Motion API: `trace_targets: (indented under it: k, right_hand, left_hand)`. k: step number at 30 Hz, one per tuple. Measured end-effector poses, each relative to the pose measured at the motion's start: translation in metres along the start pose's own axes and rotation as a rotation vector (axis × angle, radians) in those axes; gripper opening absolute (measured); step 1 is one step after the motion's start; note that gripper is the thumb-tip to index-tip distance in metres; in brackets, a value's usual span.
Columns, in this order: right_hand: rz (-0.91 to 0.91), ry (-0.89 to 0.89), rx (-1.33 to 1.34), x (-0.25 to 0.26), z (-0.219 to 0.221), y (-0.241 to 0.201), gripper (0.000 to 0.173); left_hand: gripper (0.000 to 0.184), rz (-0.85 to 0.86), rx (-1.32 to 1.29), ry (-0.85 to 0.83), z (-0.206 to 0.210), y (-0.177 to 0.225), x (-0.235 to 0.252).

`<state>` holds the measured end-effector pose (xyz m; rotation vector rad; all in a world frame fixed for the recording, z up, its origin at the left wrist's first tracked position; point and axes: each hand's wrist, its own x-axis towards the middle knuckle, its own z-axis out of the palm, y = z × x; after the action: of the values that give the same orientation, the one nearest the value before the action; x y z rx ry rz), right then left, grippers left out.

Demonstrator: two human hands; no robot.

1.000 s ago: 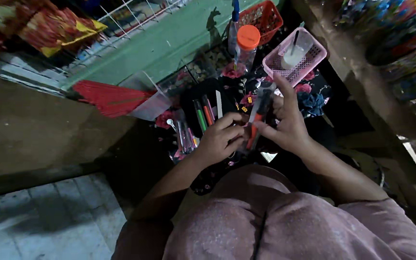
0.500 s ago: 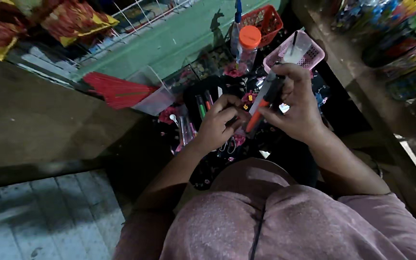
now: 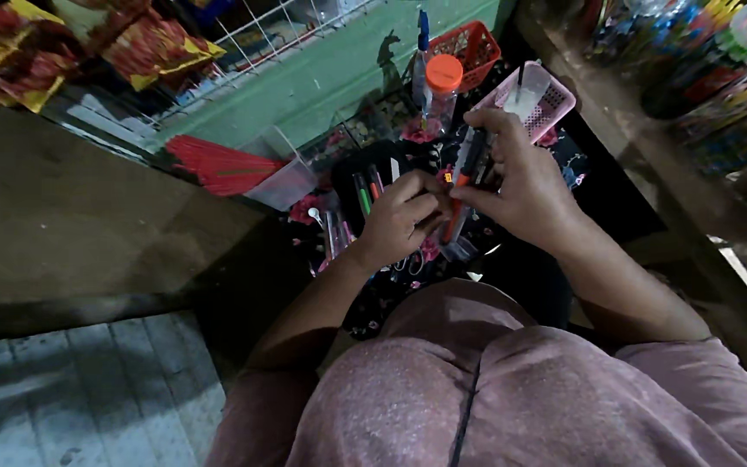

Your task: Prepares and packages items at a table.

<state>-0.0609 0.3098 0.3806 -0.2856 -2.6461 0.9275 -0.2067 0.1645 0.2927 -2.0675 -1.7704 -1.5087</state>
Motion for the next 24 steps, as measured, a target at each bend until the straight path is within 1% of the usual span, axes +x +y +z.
trace_targets:
  k: [2,4,6,8,10,12,15,17,20,24]
  right_hand:
    - [-0.009,0.015,-0.035,-0.002,-0.002,-0.004,0.066]
    - [-0.065,0.035,-0.035,-0.003,-0.003,-0.003,0.064]
    - [-0.142,0.027,-0.006,-0.004,-0.004,-0.001,0.063]
    - [-0.204,0.012,0.023,-0.003,-0.005,0.002,0.06]
    - [-0.214,0.011,0.025,-0.002,-0.005,0.003,0.061]
    - [-0.158,-0.004,0.015,-0.002,-0.006,0.0,0.062]
    - [-0.103,-0.027,-0.016,-0.002,-0.006,-0.003,0.064]
    - [-0.108,-0.027,-0.016,-0.001,-0.006,0.0,0.064]
    - [-0.102,-0.024,-0.035,0.0,-0.006,0.003,0.064]
    - [-0.097,-0.044,-0.084,0.003,-0.005,0.003,0.063]
  left_hand:
    - [0.014,0.014,0.014,-0.035,-0.002,0.001,0.0]
    - [0.015,-0.02,0.002,-0.055,-0.004,0.0,0.001]
    - [0.017,-0.093,-0.049,-0.053,-0.008,-0.001,0.001]
    - [0.016,-0.102,-0.113,-0.023,-0.009,-0.001,0.001]
    - [0.013,0.008,-0.166,0.027,-0.006,-0.005,-0.001]
    - [0.01,0.112,-0.175,0.053,-0.004,-0.006,-0.002]
    - [0.007,0.185,-0.115,0.032,-0.002,-0.005,0.001]
    - [0.008,0.164,-0.072,-0.022,-0.002,-0.003,0.003]
    - [0.014,0.062,0.064,-0.11,-0.001,0.005,0.005]
    - [0.013,-0.061,0.265,-0.124,0.001,0.023,0.008]
